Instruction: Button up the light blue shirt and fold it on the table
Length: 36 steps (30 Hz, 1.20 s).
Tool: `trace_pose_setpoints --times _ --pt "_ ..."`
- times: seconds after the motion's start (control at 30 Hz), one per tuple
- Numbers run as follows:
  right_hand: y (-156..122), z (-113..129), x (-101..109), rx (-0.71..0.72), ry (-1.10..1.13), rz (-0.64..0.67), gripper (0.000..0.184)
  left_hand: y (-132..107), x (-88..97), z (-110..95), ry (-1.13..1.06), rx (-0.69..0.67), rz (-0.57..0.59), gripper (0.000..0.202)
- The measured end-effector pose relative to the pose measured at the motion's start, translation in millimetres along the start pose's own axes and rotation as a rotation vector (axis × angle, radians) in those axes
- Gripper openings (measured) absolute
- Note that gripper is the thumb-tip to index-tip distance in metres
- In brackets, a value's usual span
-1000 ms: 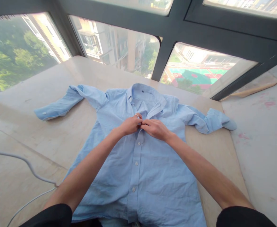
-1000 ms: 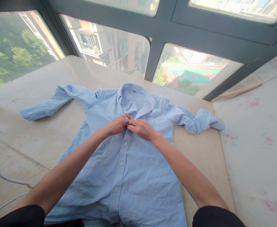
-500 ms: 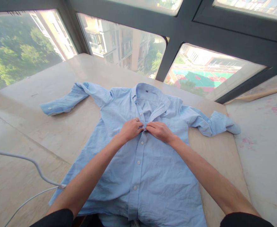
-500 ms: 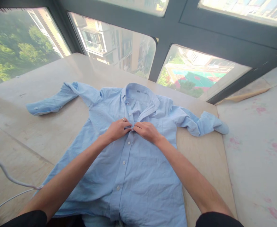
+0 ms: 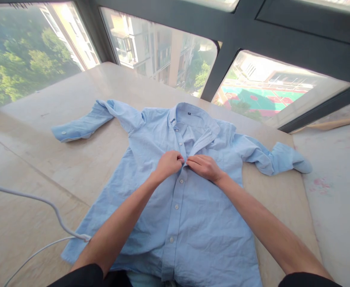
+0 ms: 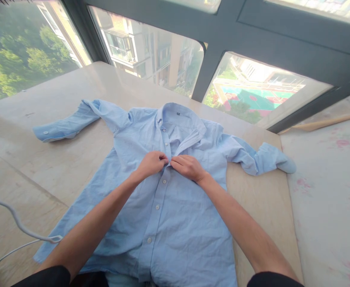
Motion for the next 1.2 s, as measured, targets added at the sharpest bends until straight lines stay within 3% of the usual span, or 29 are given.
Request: trace_pose_setpoints --times 0.13,0.43,0.57,0.97,1.2 --pt "0 -1 0 0.011 -0.017 0.032 0.02 0 4.3 -5 -0.015 0.0 0.069 0.02" --pt "1 -1 1 0.02 -0.061 0.033 0.023 -1 0.1 -3 0.08 -0.074 0.023 0.017" --pt "1 -1 2 0.004 -0.031 0.053 0.022 1 1.1 0 0.021 -0.025 0.009 0.014" --pt "-3 -3 3 -0.016 0.072 0.02 0.021 7 15.0 11 -0.634 0.225 0.148 0.01" --pt "-1 -4 3 0.021 0.068 -0.025 0.018 12 20.8 18 -0.831 0.229 0.229 0.019"
Point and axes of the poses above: each hand's wrist, its own y-axis towards the middle knuckle, its own x-axis out of the back of the hand, z = x × y, the point moved 1 cm from there along y, towards the middle knuckle, and after that the axes turned 11 degrees about -x, right-handed, at the moved point
